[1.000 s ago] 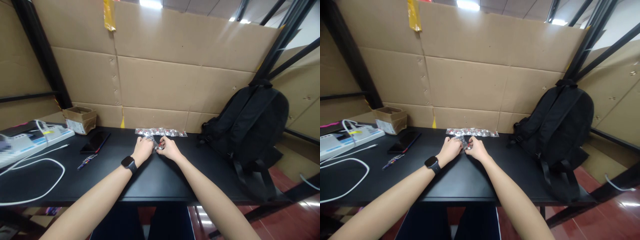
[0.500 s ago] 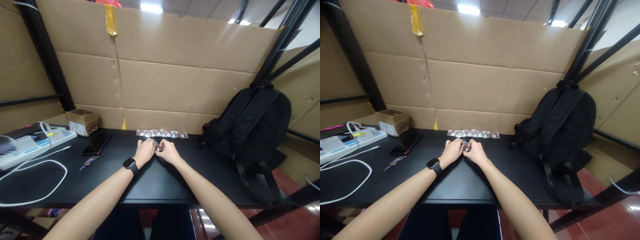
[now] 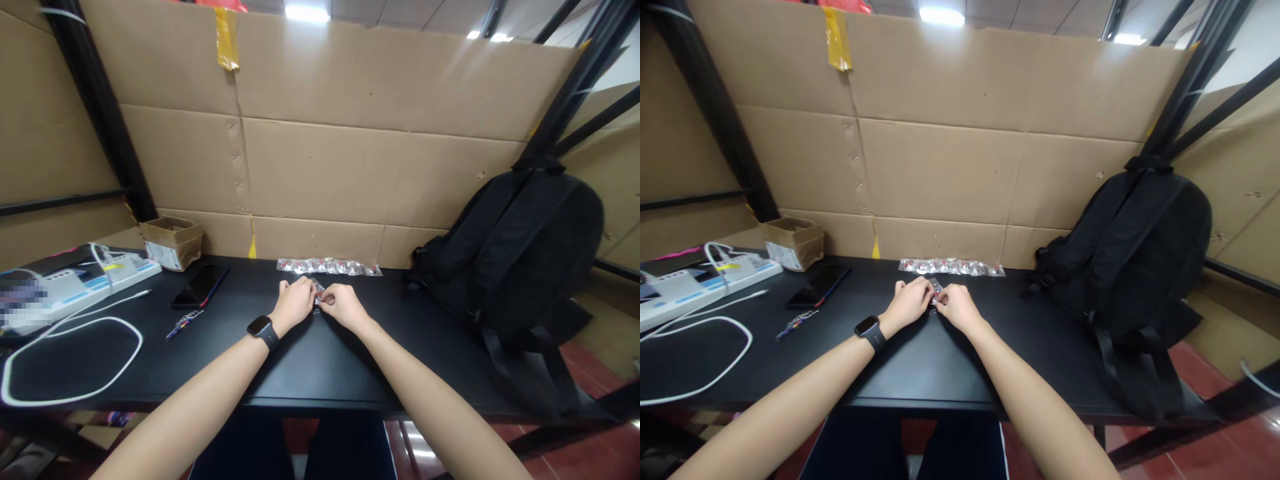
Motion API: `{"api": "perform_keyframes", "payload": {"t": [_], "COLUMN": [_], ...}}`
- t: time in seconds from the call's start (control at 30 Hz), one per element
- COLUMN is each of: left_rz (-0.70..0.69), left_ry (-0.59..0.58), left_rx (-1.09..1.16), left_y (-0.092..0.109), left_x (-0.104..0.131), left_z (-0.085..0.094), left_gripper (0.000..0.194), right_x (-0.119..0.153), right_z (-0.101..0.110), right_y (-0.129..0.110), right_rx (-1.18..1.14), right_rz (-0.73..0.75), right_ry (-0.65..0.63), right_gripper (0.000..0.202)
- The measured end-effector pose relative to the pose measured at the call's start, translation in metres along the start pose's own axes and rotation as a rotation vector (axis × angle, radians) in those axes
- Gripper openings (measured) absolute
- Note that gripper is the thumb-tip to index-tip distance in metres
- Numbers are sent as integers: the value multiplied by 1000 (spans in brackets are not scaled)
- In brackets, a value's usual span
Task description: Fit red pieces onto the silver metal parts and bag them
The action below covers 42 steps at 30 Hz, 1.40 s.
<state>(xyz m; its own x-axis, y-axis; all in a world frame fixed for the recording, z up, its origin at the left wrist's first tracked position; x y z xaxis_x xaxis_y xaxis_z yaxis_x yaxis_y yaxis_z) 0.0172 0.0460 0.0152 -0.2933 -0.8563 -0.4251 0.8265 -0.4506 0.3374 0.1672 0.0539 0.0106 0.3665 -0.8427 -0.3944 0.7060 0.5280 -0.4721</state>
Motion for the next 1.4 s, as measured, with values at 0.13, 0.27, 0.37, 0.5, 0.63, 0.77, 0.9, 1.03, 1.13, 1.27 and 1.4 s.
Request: {"api": "perform_keyframes", "payload": {"t": [0.13,0.27,0.37,0.5,0.63,0.77,0.9,1.03,1.13,1.27,1.4], "left_rz": [-3,-22,-8,2,11,107,242,287,273,222,138], "left_ry": [0,-12,-45,-62,-113,-172,-164,-182,-203,-207,-196], "left_rx": [-1,6,54,117,103,66,21,15,19,33,88], "left_y": [1,2,1,-5,-14,-24,-31,-34,-31,-22,-16], "left_x": [0,-2,-3,-1,2,2,-1,-1,0,3,3], "left_z": [0,-4,-3,6,9,0,-5,-5,-5,-6,0], "left_gripper": [19,21,22,21,49,62,81,89,87,78,73], "right_x": [-5,-9,-8,-1,3,1,-3,-7,-10,-13,-13], "right_z": [-4,-4,-1,5,7,1,-2,-6,-6,-6,2], "right_y": [-1,-4,-6,-2,-3,-6,-7,-5,1,8,7], "right_rx": [140,329,318,163,156,219,225,192,196,184,87], "right_rz": [-36,-94,-72,-86,-111,-102,-115,-123,-152,-203,-106], "right_ry": [56,105,86,-8,-29,-4,67,56,76,109,71], "right_gripper": [15,16,24,34,39,36,37,38,35,37,42]}}
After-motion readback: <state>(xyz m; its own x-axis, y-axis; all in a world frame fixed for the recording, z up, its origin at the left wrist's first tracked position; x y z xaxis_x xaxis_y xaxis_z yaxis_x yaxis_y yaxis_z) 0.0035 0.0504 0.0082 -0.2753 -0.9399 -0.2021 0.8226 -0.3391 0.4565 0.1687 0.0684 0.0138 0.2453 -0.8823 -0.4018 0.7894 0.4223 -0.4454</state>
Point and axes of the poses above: each hand's wrist, its own x-axis away from the middle knuckle, its own z-axis out of the back of the hand, y = z × x, the point moved 4 cm from there along -x, towards the middle knuckle, and after that the axes turned 3 degrees about x, right-handed, at the moved point
